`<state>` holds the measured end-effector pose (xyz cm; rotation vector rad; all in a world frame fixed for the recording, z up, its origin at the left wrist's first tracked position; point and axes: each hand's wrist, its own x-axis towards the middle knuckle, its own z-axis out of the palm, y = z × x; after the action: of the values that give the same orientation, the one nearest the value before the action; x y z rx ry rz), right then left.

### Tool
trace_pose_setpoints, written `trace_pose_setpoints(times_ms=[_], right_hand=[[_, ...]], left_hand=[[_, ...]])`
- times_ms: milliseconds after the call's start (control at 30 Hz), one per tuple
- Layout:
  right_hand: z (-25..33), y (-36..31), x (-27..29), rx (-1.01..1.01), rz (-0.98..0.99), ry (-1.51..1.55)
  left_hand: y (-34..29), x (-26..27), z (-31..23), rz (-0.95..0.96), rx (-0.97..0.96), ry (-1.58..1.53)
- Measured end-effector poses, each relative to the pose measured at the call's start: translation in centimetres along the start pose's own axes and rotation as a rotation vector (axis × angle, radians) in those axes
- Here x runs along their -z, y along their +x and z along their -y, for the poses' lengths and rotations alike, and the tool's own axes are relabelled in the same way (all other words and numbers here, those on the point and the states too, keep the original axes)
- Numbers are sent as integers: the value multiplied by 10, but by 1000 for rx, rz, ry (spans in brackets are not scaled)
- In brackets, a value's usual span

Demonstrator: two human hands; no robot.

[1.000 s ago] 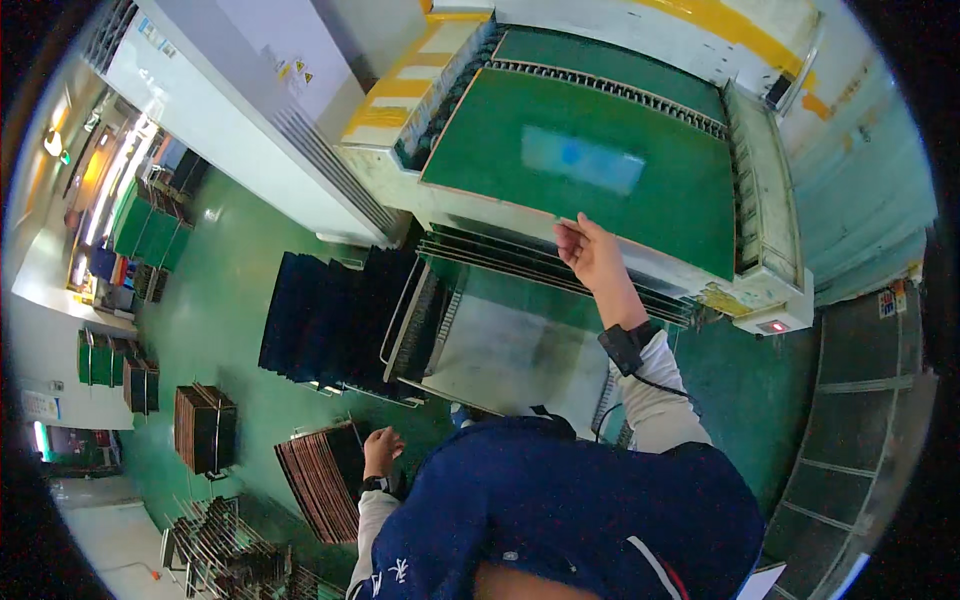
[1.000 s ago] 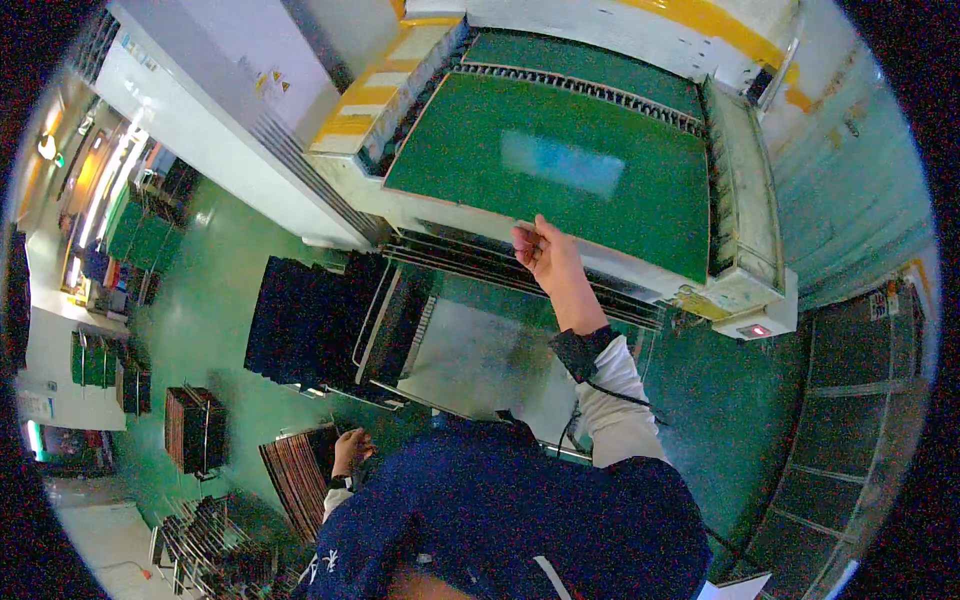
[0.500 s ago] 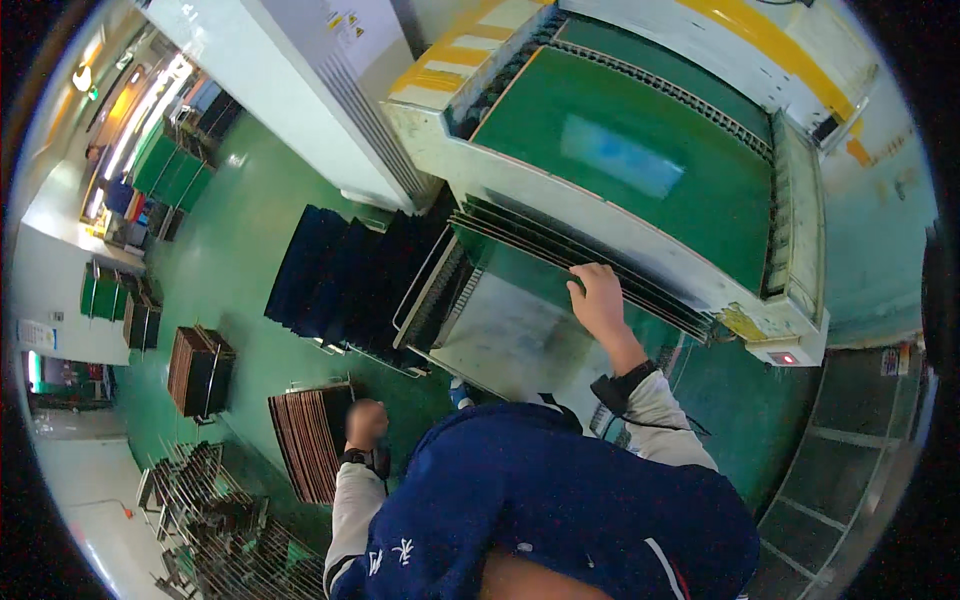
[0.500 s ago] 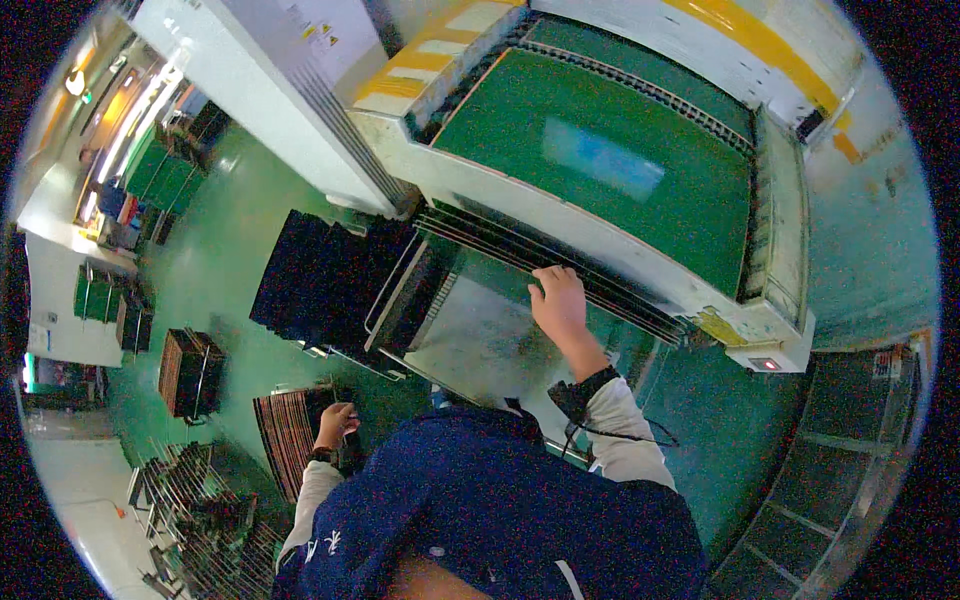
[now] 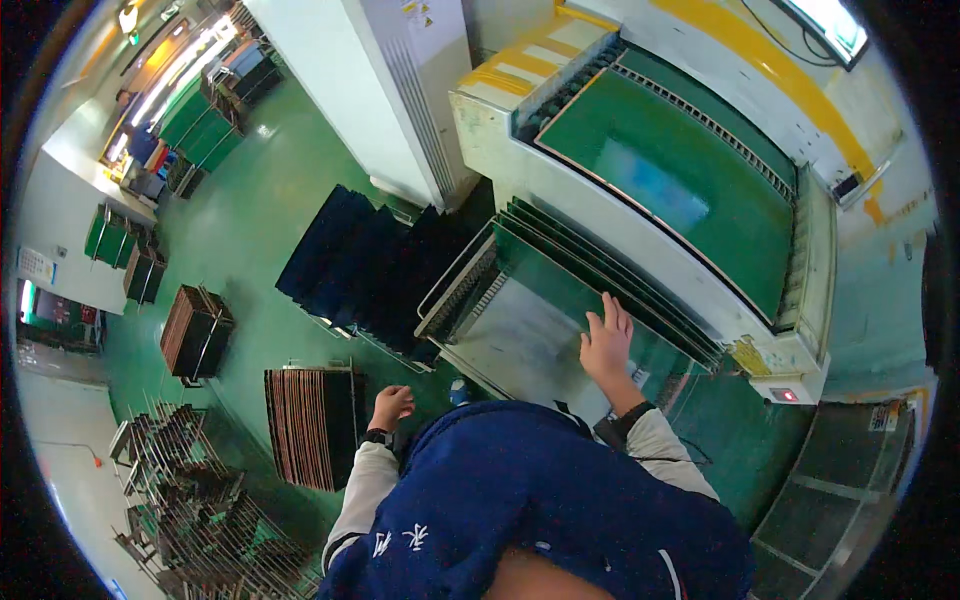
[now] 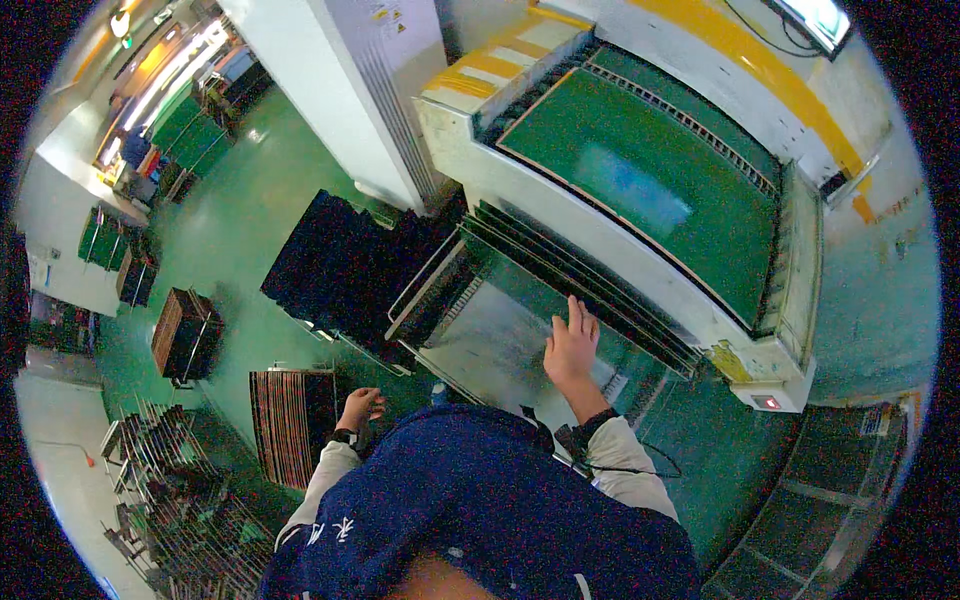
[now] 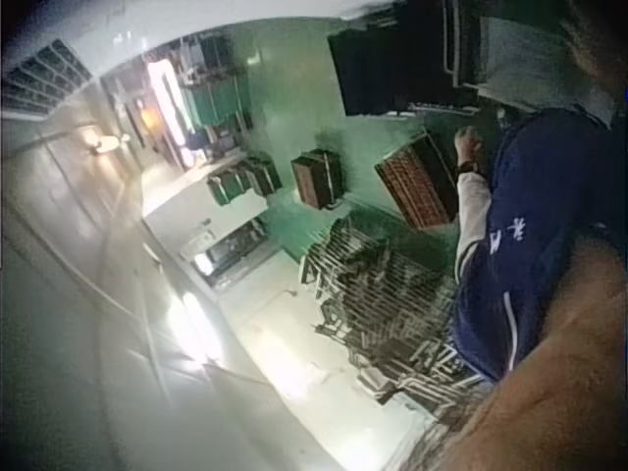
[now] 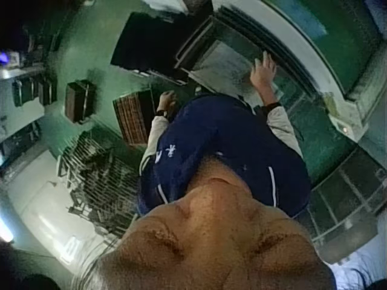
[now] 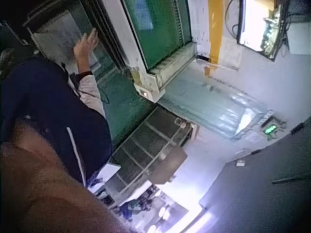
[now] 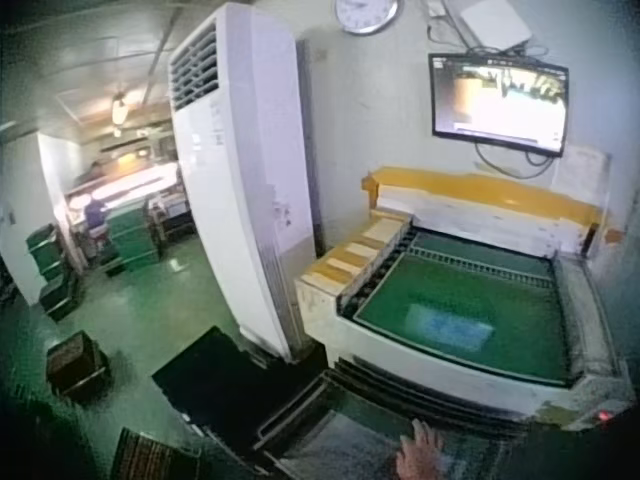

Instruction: Placing green PCB boards into a processing machine and organizing metal racks.

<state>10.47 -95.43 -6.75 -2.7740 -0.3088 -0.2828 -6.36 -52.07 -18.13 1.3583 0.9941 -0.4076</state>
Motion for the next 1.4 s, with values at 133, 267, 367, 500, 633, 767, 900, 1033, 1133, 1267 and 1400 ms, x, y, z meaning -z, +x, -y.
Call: trace_pose_setpoints(times_ms=[133,267,367,500,633,767,900,1033,1133,1267,1400], right_hand=[[2,17,-2,-25,-72,128],[-10,35,-14,-141,-38,13],[-7,44,-20,-177,48,-34],[-12,53,-37,-323,210,-58],[-33,64,-52,-269,305,-141],[-29,76,-49,-302,343,-205],[-15,73,-44,-383,353,-235],[-8,72,-44,-434,353,-222],[-12,71,-48,-442,332,-241],[-13,69,-56,-451,290,-248],[-12,67,-57,-409,207,-278]], left_hand=[[6,6,-1,-39,-35,6],[8,13,0,-32,-35,23],[8,30,10,-34,-38,-78],[1,51,11,-28,-24,-192],[6,78,32,-131,-2,-216],[2,102,55,-147,2,-350],[-8,106,52,-206,21,-318],[6,119,61,-157,57,-286],[9,117,51,-158,57,-242],[10,106,27,-177,27,-185],[18,97,21,-90,36,-178]])
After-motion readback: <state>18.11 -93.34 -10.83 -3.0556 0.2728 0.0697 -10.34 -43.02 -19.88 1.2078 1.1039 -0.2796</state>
